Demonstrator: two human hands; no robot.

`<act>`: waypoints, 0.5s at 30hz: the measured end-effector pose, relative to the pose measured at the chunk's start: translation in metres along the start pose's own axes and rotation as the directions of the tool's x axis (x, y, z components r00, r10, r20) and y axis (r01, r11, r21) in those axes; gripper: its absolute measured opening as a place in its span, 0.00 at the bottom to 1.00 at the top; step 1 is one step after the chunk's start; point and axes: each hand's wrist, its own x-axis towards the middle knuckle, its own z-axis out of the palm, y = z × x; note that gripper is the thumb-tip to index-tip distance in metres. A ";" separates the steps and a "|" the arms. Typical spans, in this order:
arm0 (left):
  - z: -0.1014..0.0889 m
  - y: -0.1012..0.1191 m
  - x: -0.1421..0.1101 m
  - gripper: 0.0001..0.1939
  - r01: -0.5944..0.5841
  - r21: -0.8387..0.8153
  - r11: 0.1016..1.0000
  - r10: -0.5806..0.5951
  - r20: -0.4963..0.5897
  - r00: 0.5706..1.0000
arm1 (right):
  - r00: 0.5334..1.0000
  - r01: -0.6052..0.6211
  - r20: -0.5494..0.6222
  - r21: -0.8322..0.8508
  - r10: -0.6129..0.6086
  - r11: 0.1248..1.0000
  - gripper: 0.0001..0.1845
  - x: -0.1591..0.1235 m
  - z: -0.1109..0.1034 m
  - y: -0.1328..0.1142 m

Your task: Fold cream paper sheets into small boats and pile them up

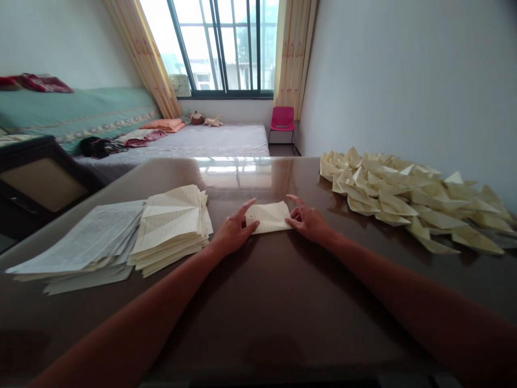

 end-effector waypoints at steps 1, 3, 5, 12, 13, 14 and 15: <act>-0.002 0.000 -0.002 0.29 -0.022 -0.001 1.000 0.022 0.036 0.999 | 1.000 0.007 0.012 0.010 -0.007 1.000 0.32 -0.001 -0.002 0.001; -0.004 0.000 -0.004 0.21 -0.046 -0.006 0.999 0.046 0.095 0.994 | 0.999 0.019 0.042 -0.009 -0.018 1.000 0.22 -0.002 -0.005 0.003; -0.003 -0.001 -0.005 0.17 -0.036 -0.006 0.999 0.037 0.117 0.992 | 0.997 0.035 0.067 -0.058 -0.031 0.998 0.13 -0.003 -0.007 0.004; 0.005 -0.001 0.000 0.17 0.020 0.130 0.991 -0.030 0.082 0.996 | 0.996 0.057 0.082 -0.170 -0.044 0.984 0.11 -0.003 -0.009 0.005; 0.005 0.000 0.001 0.16 0.023 0.153 0.988 -0.035 0.078 0.996 | 0.995 0.062 0.082 -0.165 -0.049 0.984 0.11 -0.003 -0.009 0.005; 0.006 0.001 0.001 0.16 0.025 0.174 0.984 -0.039 0.074 0.997 | 0.996 0.061 0.081 -0.165 -0.048 0.984 0.11 -0.002 -0.008 0.006; 0.006 0.002 0.001 0.16 0.025 0.193 0.981 -0.039 0.070 0.997 | 0.996 0.054 0.078 -0.171 -0.042 0.984 0.11 -0.001 -0.008 0.007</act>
